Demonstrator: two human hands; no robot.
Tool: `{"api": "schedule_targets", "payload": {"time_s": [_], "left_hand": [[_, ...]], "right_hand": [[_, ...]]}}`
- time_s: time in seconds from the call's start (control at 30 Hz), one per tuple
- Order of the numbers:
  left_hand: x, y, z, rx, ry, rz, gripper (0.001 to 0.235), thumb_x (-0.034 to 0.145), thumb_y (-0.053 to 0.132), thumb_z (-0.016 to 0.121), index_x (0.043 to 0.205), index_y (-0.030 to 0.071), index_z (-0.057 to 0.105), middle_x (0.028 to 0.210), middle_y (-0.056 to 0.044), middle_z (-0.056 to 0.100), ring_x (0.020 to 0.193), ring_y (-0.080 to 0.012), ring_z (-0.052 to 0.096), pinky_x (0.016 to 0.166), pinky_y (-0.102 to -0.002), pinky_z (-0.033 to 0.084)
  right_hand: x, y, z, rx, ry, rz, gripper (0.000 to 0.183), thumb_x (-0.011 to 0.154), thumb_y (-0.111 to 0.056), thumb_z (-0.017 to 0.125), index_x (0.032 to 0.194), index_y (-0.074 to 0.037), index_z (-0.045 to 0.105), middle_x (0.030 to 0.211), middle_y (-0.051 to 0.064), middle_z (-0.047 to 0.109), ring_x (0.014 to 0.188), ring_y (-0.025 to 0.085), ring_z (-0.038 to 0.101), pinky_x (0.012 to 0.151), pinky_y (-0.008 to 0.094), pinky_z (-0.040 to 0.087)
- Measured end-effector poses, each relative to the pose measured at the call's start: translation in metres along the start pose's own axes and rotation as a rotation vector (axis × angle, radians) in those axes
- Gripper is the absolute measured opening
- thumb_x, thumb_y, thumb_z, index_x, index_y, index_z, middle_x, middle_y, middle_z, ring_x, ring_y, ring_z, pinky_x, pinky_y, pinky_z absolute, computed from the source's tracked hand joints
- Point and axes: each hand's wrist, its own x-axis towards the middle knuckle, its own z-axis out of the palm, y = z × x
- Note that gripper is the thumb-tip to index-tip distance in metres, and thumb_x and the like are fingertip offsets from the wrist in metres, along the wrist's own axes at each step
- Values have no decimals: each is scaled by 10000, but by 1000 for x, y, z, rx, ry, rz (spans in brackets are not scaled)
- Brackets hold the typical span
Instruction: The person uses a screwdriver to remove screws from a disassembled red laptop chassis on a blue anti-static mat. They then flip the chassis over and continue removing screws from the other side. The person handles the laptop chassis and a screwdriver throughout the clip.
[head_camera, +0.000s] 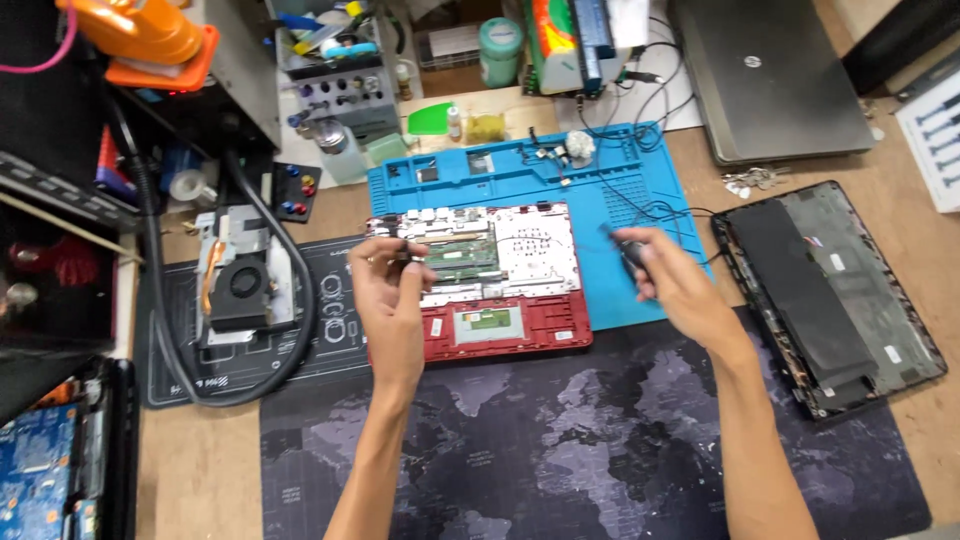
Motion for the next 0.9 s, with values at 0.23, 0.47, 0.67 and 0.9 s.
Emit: {"api": "schedule_targets", "payload": {"time_s": [0.23,0.47,0.67,0.9], "left_hand": [[-8,-18,-66,281,76,-64,421,955,-53,538,1274,83,300,1053,-121,649,763,-119,626,717,-268,535],[-39,-28,-88,609,174,-91,288,897,-12,653,1178,9,595,1064,-205,658,961,-297,682,863,-408,546],[-51,-53,-92,892,209,30,261,887,87,724,1146,97,693,912,-91,618,854,-271,629,816,-400,526],[-46,-56,-88,870,176,-38,264,925,79,696,1188,66,673,922,-112,629,778,-251,632,725,-394,541]], "right_hand": [[-4,19,37,167,150,-86,436,1034,-62,554,1466,-6,543,946,169,629,748,192,645,742,370,622],[-5,42,77,4,311,-147,229,1055,-56,601,1251,35,677,973,146,671,869,190,676,850,373,589],[-4,50,99,-244,431,-336,174,1044,-70,659,1188,6,722,998,150,678,927,242,690,871,367,557],[-4,47,103,-258,477,-345,159,1044,-71,657,1165,3,729,961,148,682,905,238,690,833,359,552]]}}
